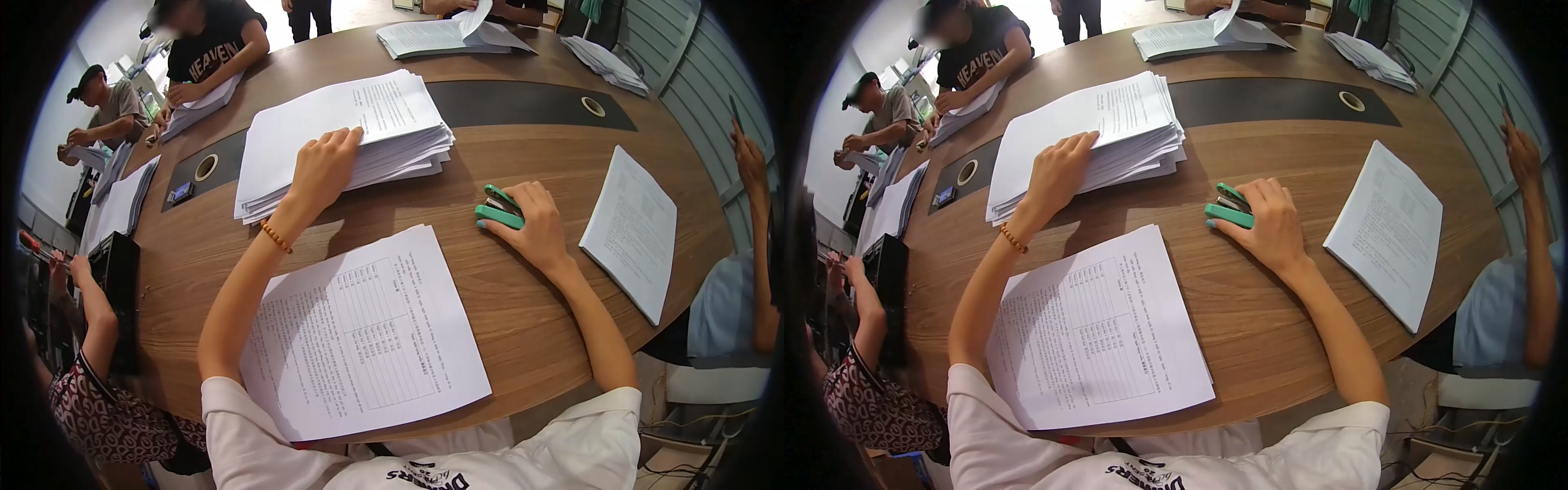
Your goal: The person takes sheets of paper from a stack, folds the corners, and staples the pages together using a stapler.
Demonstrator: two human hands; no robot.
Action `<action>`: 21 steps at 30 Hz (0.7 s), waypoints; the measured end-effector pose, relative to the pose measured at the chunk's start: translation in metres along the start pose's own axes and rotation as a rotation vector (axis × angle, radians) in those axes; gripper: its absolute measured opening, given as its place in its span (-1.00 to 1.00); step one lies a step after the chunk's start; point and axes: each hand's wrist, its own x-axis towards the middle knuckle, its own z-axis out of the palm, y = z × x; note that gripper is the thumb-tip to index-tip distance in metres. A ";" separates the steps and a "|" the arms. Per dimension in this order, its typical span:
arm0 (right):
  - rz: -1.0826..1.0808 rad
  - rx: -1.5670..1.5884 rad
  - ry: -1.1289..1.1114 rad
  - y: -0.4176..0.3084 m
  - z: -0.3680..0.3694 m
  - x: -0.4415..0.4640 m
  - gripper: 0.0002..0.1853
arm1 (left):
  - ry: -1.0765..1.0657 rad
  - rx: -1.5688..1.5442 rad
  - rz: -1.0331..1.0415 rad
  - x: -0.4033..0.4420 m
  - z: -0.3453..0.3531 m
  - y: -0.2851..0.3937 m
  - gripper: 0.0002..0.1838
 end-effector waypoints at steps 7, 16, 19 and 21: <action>-0.028 -0.015 -0.026 -0.004 -0.004 0.000 -0.50 | 0.005 -0.001 -0.007 -0.011 -0.009 0.013 -0.54; 0.020 0.051 0.138 -0.028 -0.011 0.000 -0.62 | -0.224 -0.671 -0.064 -0.052 -0.057 0.052 -0.62; 0.118 0.345 -0.093 -0.063 -0.010 -0.008 -0.59 | -0.342 -0.904 -0.155 -0.062 -0.064 0.074 -0.60; 0.025 0.378 -0.207 -0.079 -0.006 -0.017 -0.50 | -0.430 -0.995 -0.235 -0.065 -0.064 0.075 -0.58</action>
